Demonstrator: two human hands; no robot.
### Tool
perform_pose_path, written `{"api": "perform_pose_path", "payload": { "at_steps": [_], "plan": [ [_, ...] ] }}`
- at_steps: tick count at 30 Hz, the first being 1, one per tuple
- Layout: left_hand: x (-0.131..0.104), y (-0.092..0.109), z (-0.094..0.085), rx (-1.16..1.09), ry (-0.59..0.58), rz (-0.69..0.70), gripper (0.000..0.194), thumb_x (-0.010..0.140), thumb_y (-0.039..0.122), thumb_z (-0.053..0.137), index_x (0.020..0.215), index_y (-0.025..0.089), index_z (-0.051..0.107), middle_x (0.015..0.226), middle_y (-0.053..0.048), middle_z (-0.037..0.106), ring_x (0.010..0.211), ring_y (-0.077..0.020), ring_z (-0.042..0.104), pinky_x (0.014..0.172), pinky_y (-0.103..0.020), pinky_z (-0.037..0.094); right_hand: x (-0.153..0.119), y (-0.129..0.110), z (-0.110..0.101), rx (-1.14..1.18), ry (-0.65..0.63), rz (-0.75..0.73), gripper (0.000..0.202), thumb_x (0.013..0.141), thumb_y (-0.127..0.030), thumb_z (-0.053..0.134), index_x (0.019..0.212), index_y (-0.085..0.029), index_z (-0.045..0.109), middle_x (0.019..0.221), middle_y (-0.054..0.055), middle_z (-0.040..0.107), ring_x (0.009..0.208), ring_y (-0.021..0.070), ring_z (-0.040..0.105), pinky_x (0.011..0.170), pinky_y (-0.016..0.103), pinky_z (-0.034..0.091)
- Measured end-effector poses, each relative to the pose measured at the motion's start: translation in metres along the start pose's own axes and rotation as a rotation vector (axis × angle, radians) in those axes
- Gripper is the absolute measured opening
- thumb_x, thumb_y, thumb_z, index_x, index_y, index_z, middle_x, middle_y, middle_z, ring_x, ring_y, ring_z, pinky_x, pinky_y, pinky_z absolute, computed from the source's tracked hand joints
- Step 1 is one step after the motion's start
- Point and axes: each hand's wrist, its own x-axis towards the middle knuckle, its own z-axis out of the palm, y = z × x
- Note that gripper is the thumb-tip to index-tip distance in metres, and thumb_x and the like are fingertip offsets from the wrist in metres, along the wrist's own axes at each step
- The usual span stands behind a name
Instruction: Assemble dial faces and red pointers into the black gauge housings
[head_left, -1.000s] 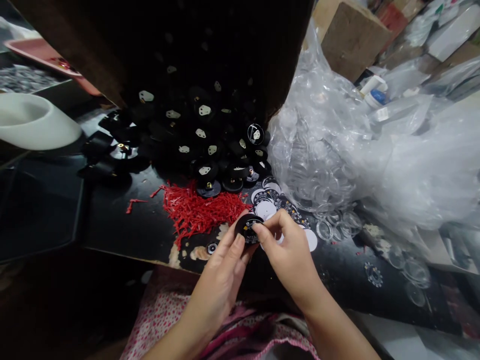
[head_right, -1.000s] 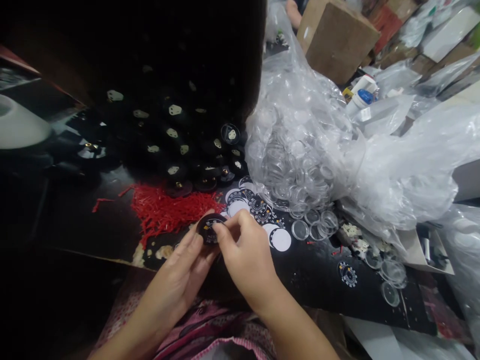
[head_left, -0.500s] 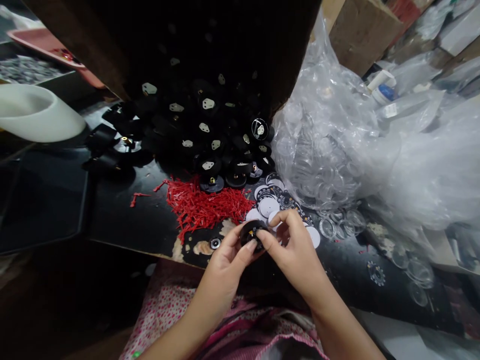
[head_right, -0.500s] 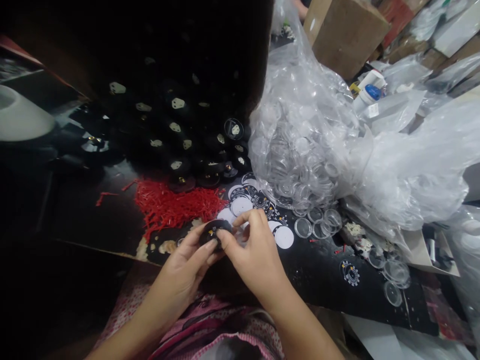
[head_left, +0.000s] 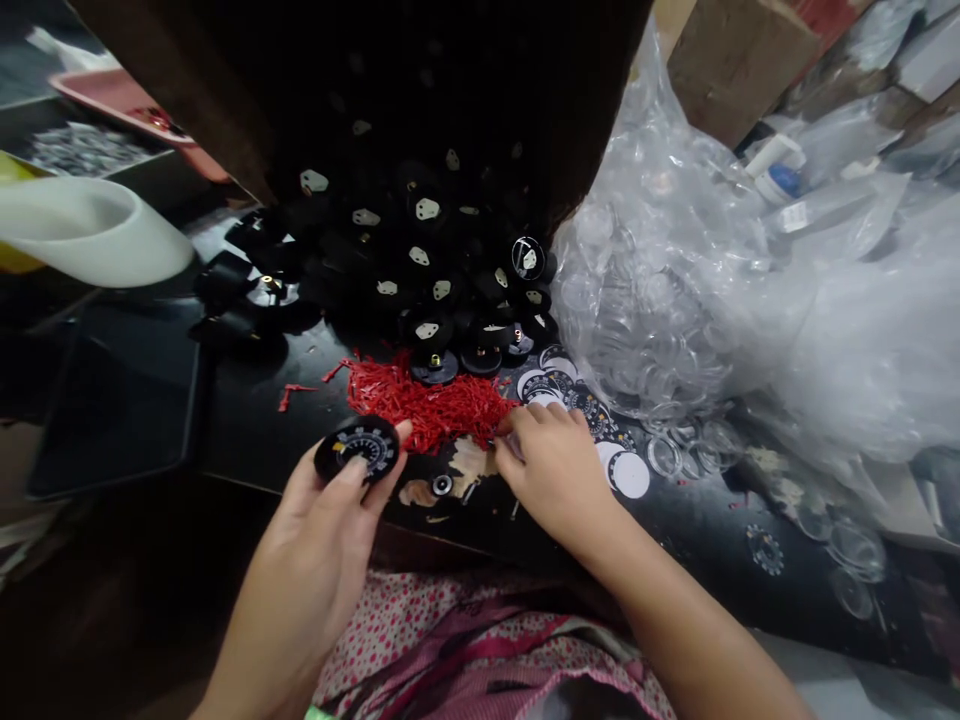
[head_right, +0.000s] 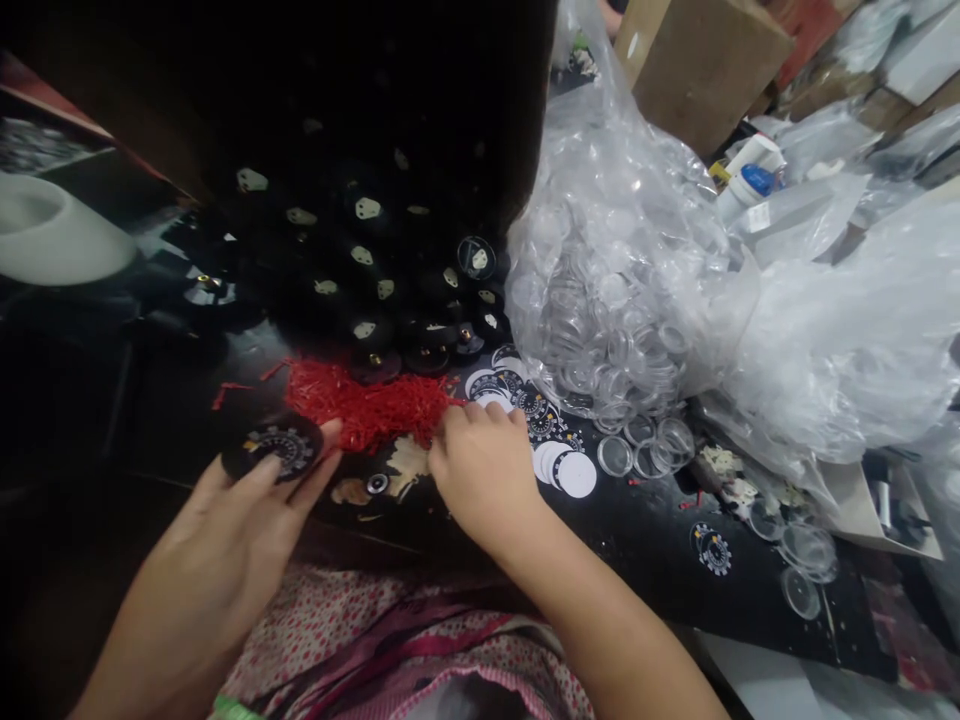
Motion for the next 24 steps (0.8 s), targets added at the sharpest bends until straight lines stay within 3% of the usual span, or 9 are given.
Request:
{"api": "perform_pose_path", "payload": {
  "at_steps": [4,8,12,16,24],
  "plan": [
    [0.019,0.003,0.018,-0.054,-0.109,-0.056,0.016,0.087,0.021,0.068,0.102,0.021,0.073,0.106,-0.002,0.076,0.116,-0.0209,0.065,0.108,-0.031,0.046,0.011,-0.007,0.009,-0.134,-0.018,-0.031,0.016,0.092,-0.028,0.056,0.092,-0.014,0.065,0.092,0.013,0.071,0.088,0.0289,0.062,0.078,0.042,0.041],
    [0.025,-0.002,0.03,-0.085,-0.184,-0.089,0.024,0.086,0.024,0.069,0.11,0.021,0.072,0.113,-0.005,0.075,0.116,-0.022,0.065,0.107,-0.031,0.047,0.005,0.002,0.007,-0.076,-0.021,0.016,0.013,0.091,-0.025,0.055,0.087,-0.016,0.064,0.089,0.01,0.072,0.087,0.0269,0.062,0.077,0.04,0.039],
    [0.008,-0.005,0.029,-0.051,-0.123,-0.057,0.023,0.087,0.028,0.069,0.109,0.024,0.07,0.112,-0.005,0.076,0.115,-0.0218,0.066,0.108,-0.033,0.045,0.0,0.009,0.003,0.066,0.039,0.046,0.01,0.089,-0.023,0.058,0.083,-0.018,0.063,0.083,0.006,0.071,0.083,0.0238,0.062,0.077,0.038,0.038],
    [-0.014,-0.013,0.029,-0.052,-0.154,-0.187,0.025,0.087,0.032,0.068,0.111,0.026,0.068,0.116,-0.004,0.075,0.12,-0.0235,0.063,0.112,-0.036,0.042,-0.005,0.003,0.001,0.204,0.033,0.026,0.01,0.088,-0.024,0.062,0.079,-0.019,0.062,0.077,0.003,0.07,0.075,0.02,0.06,0.076,0.036,0.037],
    [-0.02,-0.023,0.042,-0.119,-0.146,-0.19,0.019,0.089,0.029,0.066,0.107,0.024,0.07,0.11,-0.004,0.076,0.121,-0.0232,0.062,0.113,-0.043,0.04,-0.016,0.003,0.001,0.37,0.058,0.067,0.01,0.089,-0.022,0.062,0.08,-0.018,0.063,0.08,0.002,0.071,0.078,0.0192,0.061,0.076,0.033,0.037]
  ]
}}
